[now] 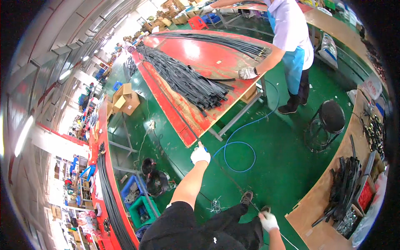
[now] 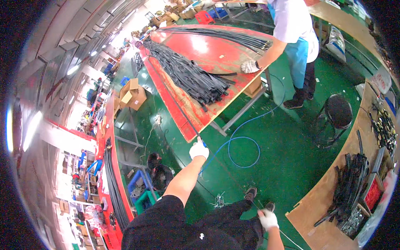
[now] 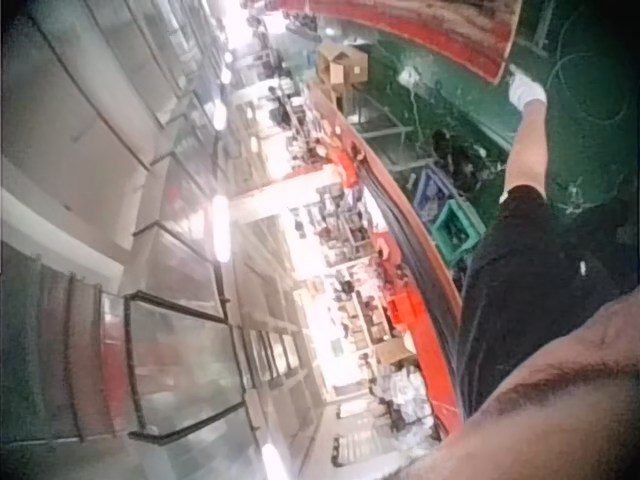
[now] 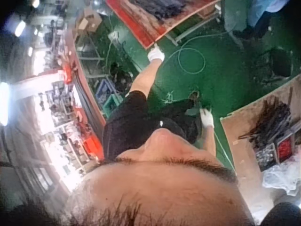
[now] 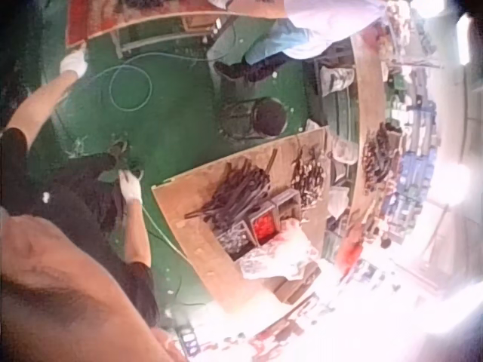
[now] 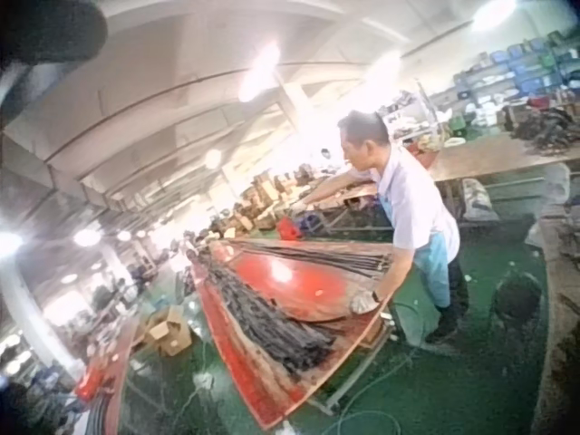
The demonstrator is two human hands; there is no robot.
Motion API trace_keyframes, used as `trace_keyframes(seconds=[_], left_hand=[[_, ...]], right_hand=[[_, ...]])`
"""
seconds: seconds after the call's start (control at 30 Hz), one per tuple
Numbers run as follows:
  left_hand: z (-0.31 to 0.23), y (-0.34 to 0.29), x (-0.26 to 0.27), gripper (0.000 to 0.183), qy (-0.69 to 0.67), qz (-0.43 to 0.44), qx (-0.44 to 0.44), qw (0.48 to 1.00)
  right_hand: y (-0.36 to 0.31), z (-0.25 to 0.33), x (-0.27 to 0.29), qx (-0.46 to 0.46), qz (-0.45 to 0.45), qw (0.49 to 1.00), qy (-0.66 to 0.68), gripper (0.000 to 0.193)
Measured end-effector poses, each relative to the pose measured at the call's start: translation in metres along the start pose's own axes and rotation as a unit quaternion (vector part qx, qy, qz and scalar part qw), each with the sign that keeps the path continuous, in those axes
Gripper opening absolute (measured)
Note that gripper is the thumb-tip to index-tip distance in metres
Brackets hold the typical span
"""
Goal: Measuring and cutting long black rubber or plastic strips on a workbench using a utility knife.
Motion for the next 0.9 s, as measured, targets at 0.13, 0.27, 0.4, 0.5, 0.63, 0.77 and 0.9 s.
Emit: trace_keyframes(seconds=[0.13,0.27,0.4,0.5,0.63,0.77,0.9], left_hand=[[-0.002,-0.029,-0.016,0.077,0.012,0.025,-0.004,1.000],[-0.033,-0.067,-0.021,0.080,0.019,0.055,-0.027,0.998],[-0.021,-0.063,-0.024,0.082,0.029,0.013,-0.002,0.999],[-0.017,-0.054,-0.025,0.081,0.029,0.006,0.031,0.999],[-0.033,-0.073,-0.034,0.079,0.034,0.022,0.026,0.999],[-0.069,-0.096,-0.031,0.078,0.031,0.042,0.000,0.999],[-0.075,-0.092,-0.023,0.078,0.024,0.012,0.012,1.000]], right_hand=[[-0.050,-0.117,0.005,-0.009,-0.055,0.998,-0.036,0.034],[0.002,-0.092,0.003,0.034,-0.071,0.997,-0.020,0.033],[0.048,0.000,-0.038,0.097,-0.012,0.995,0.036,0.038],[0.036,-0.017,-0.036,0.055,0.024,0.997,0.056,0.042],[-0.025,-0.169,0.002,0.022,-0.063,0.997,-0.036,0.041],[-0.018,-0.203,0.026,-0.088,-0.097,0.991,-0.034,0.050],[0.053,-0.077,0.020,0.028,-0.057,0.997,-0.036,0.037]])
Point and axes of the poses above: each hand's wrist, its own y-axis towards the middle knuckle, its own x-axis out of the back of the hand, z = x × y, the point moved 2 cm from there along y, towards the middle knuckle, and after that the axes turned 14 degrees about -z, right-handed, at the moved point
